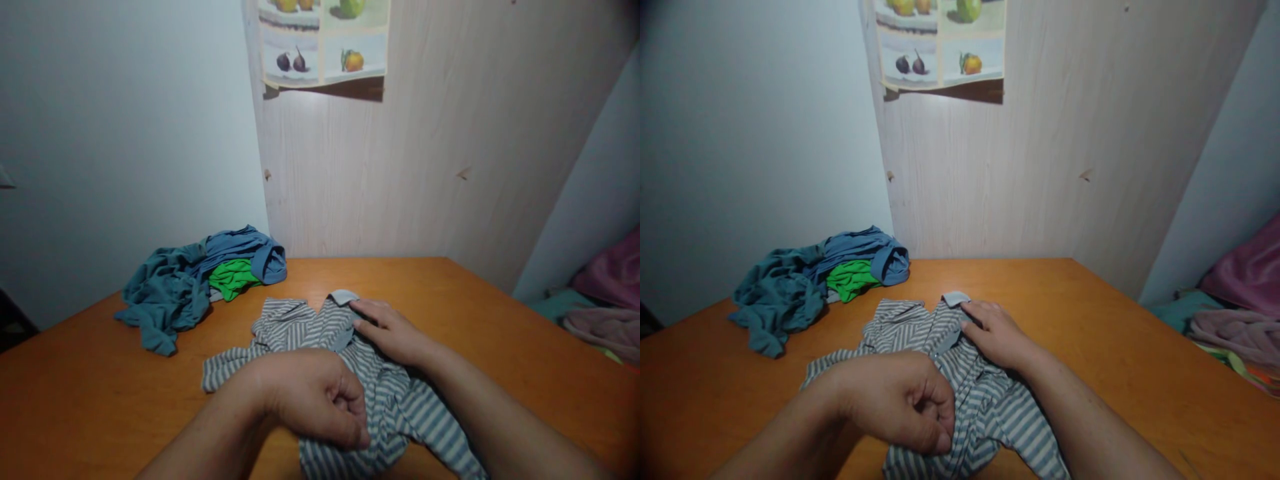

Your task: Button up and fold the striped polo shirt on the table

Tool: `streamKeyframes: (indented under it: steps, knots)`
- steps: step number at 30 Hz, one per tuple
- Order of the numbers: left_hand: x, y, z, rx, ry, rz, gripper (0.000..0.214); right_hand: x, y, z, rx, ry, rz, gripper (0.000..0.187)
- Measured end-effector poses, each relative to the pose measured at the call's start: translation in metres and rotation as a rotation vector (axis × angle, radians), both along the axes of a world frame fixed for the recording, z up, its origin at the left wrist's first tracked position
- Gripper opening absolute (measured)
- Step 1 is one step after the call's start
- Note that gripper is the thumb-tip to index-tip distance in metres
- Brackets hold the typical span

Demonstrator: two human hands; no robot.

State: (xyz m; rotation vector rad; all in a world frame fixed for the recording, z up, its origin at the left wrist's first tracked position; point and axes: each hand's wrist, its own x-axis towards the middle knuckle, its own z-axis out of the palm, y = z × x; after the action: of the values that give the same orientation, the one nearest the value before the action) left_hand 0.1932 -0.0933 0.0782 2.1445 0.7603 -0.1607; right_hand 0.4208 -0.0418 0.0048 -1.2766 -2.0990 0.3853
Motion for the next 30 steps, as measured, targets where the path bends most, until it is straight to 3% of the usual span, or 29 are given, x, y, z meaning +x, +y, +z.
streamKeyframes:
  steps: [3,6,9,11,14,17,23,30]
  knots:
    - [0.001,0.001,-0.002,-0.022,0.005,-0.005,0.021,0.005,0.006,-0.007,-0.01,0.019,-0.112,0.059]
    - [0.0,0.003,-0.004,-0.109,-0.018,0.011,0.021,0.008,0.008,-0.008,-0.03,-0.029,-0.109,0.05]
    - [-0.003,0.009,-0.003,-0.3,-0.185,0.068,0.019,0.009,0.007,-0.001,0.042,0.046,-0.151,0.038]
    - [-0.007,0.016,-0.001,-0.359,-0.377,0.185,0.019,0.009,0.003,0.007,0.111,0.145,-0.239,0.032]
    - [-0.015,0.032,0.0,-0.231,-0.586,0.439,0.021,0.005,-0.005,0.019,0.098,0.305,-0.248,0.026]
    - [-0.023,0.046,-0.003,-0.084,-0.58,0.557,0.017,-0.005,-0.017,0.027,-0.069,0.406,-0.09,0.026]
    - [-0.026,0.049,-0.012,0.047,-0.374,0.346,0.015,-0.019,-0.037,0.032,-0.37,0.26,0.195,0.025]
    - [-0.024,0.044,-0.011,0.222,-0.085,0.231,0.016,-0.016,-0.047,0.04,-0.226,-0.018,0.285,0.014]
